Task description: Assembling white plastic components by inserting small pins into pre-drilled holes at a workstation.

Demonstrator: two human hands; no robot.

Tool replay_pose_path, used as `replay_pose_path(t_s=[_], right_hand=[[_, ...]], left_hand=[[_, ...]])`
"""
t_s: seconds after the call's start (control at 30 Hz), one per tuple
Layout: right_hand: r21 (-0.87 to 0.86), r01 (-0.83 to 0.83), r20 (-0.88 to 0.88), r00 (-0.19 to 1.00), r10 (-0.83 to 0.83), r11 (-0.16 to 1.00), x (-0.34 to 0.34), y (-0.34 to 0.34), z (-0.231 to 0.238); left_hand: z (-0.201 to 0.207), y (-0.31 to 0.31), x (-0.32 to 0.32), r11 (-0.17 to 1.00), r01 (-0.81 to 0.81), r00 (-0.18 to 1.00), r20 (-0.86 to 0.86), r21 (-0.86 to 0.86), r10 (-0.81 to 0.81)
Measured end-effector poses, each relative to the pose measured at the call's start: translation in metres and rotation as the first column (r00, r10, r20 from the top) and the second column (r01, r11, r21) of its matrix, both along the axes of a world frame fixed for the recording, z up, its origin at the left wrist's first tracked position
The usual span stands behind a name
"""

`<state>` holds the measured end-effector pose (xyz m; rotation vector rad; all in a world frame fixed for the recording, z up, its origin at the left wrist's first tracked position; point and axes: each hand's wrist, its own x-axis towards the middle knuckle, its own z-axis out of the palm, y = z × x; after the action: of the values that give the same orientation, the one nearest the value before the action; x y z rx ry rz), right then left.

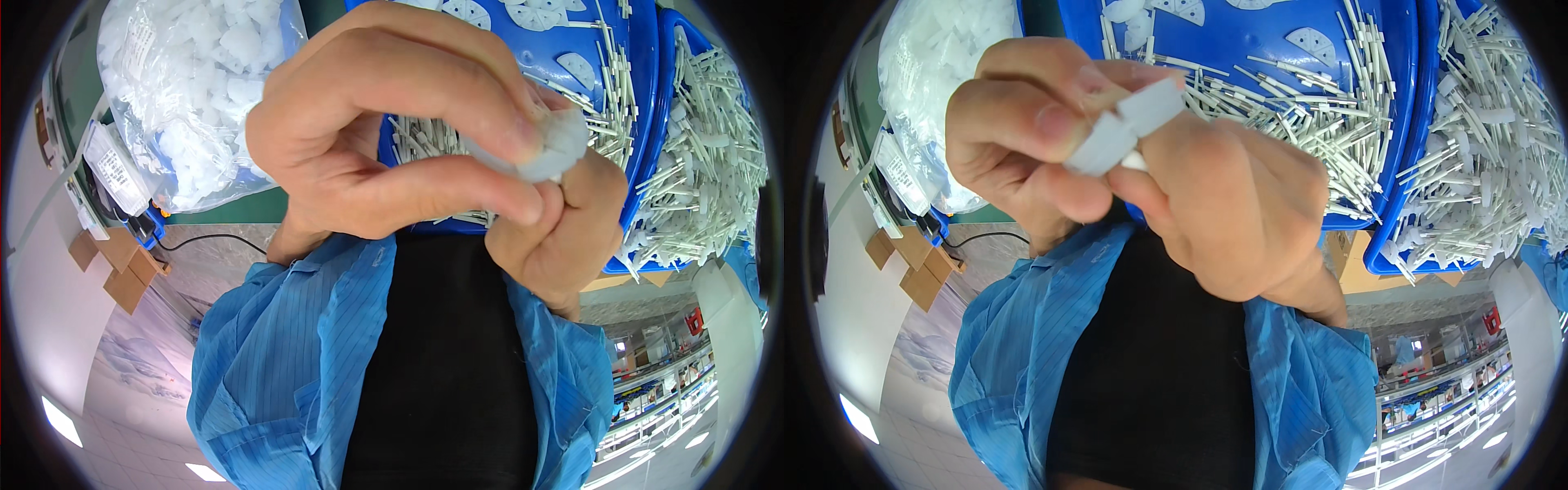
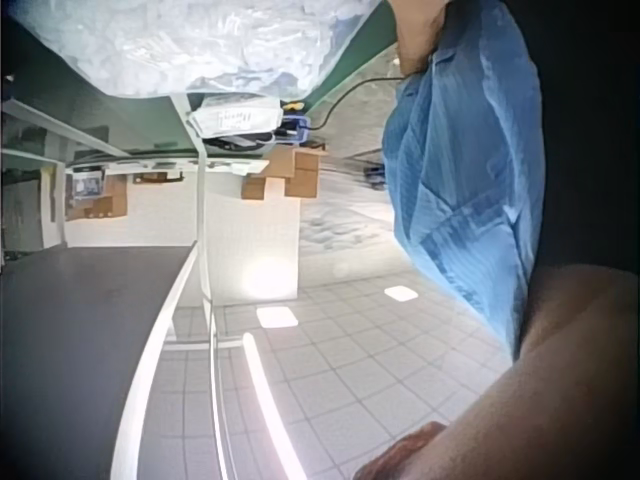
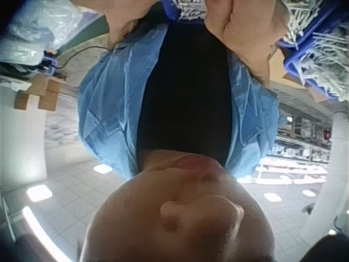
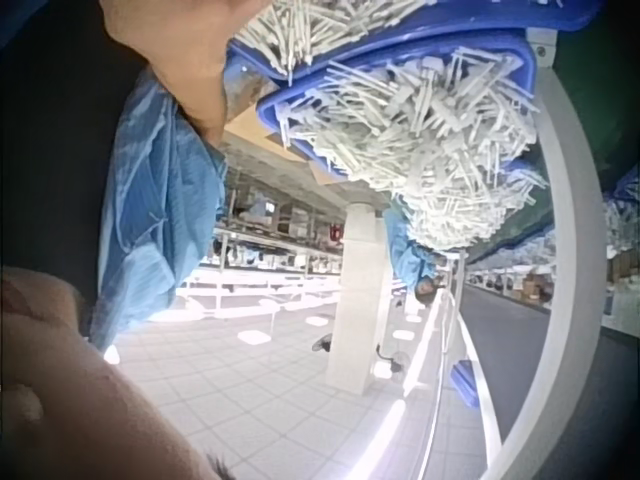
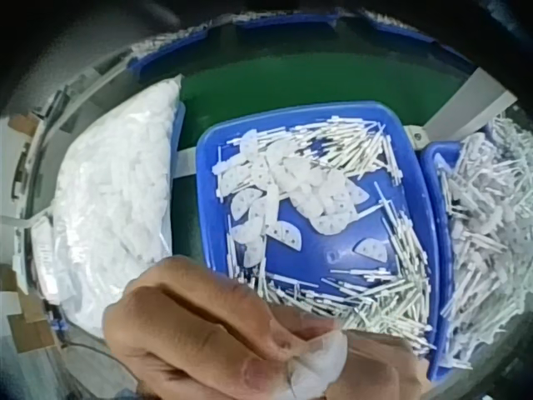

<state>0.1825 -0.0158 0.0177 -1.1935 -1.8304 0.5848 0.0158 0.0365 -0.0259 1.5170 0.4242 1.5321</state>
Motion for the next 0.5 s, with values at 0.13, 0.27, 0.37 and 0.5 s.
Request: replay_pose_path(t_s=[0.13, 0.27, 0.37, 0.5], right_hand=[[-0.138, -0.245, -0.192, 0.957, 0.216, 0.960, 0.020, 0.013, -0.015], [-0.083, -0.200, -0.075, 0.978, 0.194, 0.976, 0.022, 0.021, -0.021], [-0.191, -0.183, 0.027, 0.981, 0.192, 0.964, 0.025, 0.023, -0.010], [-0.253, -0.248, -0.235, 0.954, 0.189, 0.935, 0.022, 0.025, -0.004]], left_hand=[[0.025, -0.007, 0.014, 0.975, -0.102, 0.991, -0.102, -0.196, 0.083], [0.041, -0.002, 0.006, 0.988, -0.131, 0.904, -0.419, -0.078, 0.087], [0.045, -0.006, 0.004, 0.983, -0.185, 0.765, -0.630, -0.014, 0.135], [0.007, -0.001, 0.000, 0.984, -0.138, 0.936, -0.311, 0.114, 0.167]])
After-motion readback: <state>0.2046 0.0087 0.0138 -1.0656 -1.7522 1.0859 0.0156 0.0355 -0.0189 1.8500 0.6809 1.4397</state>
